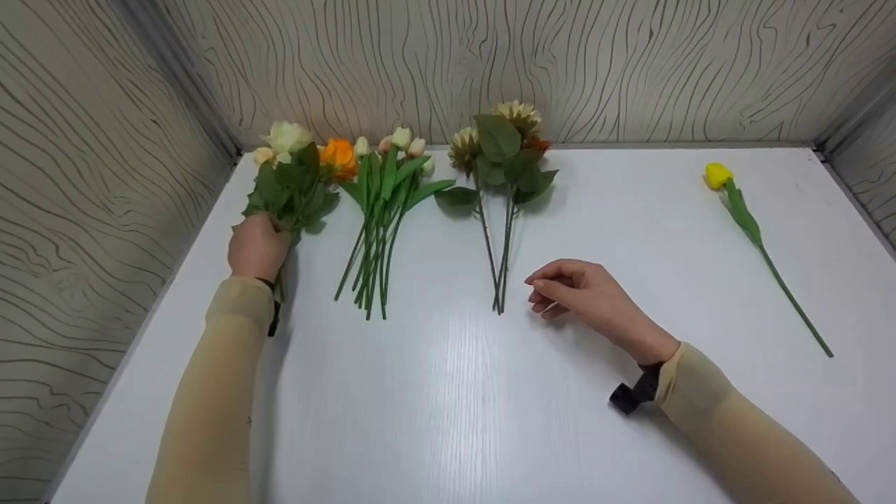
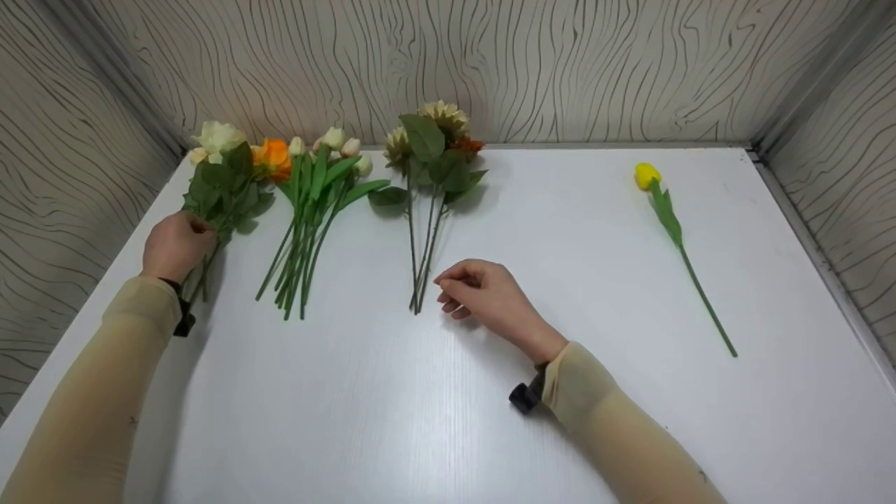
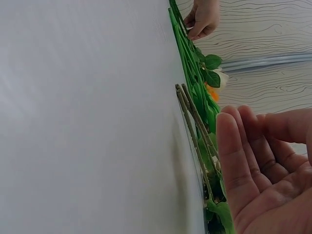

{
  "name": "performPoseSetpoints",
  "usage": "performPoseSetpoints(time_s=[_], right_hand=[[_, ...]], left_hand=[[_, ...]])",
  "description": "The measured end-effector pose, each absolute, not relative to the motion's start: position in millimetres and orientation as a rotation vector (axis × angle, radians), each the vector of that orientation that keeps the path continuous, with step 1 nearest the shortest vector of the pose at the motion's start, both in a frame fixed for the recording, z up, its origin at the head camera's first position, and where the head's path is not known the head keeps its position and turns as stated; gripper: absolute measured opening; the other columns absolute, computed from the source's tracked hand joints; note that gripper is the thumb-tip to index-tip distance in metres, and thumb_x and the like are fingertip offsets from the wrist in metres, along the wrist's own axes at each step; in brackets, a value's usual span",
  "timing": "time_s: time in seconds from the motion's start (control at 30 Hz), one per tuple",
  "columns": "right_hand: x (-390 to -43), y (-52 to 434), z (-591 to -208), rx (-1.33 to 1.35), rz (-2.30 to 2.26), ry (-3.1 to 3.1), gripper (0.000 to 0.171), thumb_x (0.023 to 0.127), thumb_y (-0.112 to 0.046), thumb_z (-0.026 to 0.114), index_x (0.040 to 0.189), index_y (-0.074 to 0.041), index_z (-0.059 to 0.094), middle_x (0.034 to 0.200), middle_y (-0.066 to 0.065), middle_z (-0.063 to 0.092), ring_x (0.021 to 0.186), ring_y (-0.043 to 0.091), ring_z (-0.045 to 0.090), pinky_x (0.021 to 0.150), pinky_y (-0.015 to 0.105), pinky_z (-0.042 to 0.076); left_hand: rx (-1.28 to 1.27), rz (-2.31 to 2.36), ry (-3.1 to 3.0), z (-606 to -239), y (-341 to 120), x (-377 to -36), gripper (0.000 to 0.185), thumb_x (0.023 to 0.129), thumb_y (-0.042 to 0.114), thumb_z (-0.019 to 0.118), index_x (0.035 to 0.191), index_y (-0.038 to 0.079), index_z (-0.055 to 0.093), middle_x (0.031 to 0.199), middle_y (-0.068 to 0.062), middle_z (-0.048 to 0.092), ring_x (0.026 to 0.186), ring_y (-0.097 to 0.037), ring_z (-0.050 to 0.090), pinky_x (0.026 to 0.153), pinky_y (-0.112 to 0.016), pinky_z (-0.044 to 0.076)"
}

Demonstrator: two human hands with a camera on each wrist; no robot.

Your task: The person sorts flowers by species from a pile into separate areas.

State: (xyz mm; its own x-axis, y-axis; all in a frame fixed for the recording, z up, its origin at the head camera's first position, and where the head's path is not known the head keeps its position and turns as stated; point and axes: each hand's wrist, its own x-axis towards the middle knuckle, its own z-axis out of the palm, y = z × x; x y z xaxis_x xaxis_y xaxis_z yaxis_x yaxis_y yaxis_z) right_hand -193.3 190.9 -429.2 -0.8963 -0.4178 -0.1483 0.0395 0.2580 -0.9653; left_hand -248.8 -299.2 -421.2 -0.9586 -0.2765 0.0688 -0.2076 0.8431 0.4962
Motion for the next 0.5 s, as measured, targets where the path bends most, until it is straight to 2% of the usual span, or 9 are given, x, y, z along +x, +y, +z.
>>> performPoseSetpoints(time_s=[0.17, 0.3, 0.4, 0.5], right_hand=[[-194, 191, -429, -0.359, -1.671, 2.169, 0.033, 0.102, -0.021, 0.067, 0.122, 0.006, 0.066, 0.104, 0.024, 0.071, 0.094, 0.034, 0.072, 0.082, 0.038, 0.061], [-196, 194, -427, -0.350, -1.658, 2.178, 0.035, 0.102, -0.024, 0.067, 0.123, 0.005, 0.067, 0.105, 0.022, 0.072, 0.095, 0.032, 0.072, 0.082, 0.038, 0.061], [-201, 201, -425, -0.334, -1.625, 2.205, 0.038, 0.102, -0.027, 0.067, 0.124, 0.004, 0.066, 0.108, 0.022, 0.071, 0.097, 0.031, 0.071, 0.083, 0.037, 0.061], [-210, 217, -423, -0.300, -1.562, 2.269, 0.039, 0.103, -0.029, 0.066, 0.125, 0.003, 0.066, 0.110, 0.021, 0.071, 0.098, 0.030, 0.070, 0.082, 0.035, 0.060]], left_hand=[[0.364, -0.790, -2.883, -418, -299, -248, 0.035, 0.093, 0.002, 0.051, 0.061, 0.012, 0.040, 0.054, 0.001, 0.034, 0.050, -0.018, 0.037, 0.048, -0.036, 0.032], [0.349, -0.789, -2.859, -412, -296, -247, 0.027, 0.096, 0.008, 0.053, 0.069, 0.007, 0.051, 0.061, -0.003, 0.043, 0.058, -0.023, 0.044, 0.056, -0.039, 0.037], [0.315, -0.820, -2.825, -404, -287, -246, 0.021, 0.100, 0.015, 0.054, 0.093, 0.000, 0.066, 0.083, -0.012, 0.059, 0.079, -0.030, 0.056, 0.071, -0.047, 0.048], [0.220, -0.875, -2.789, -396, -266, -246, 0.031, 0.103, 0.020, 0.055, 0.123, -0.001, 0.065, 0.114, -0.017, 0.061, 0.102, -0.034, 0.058, 0.089, -0.052, 0.049]])
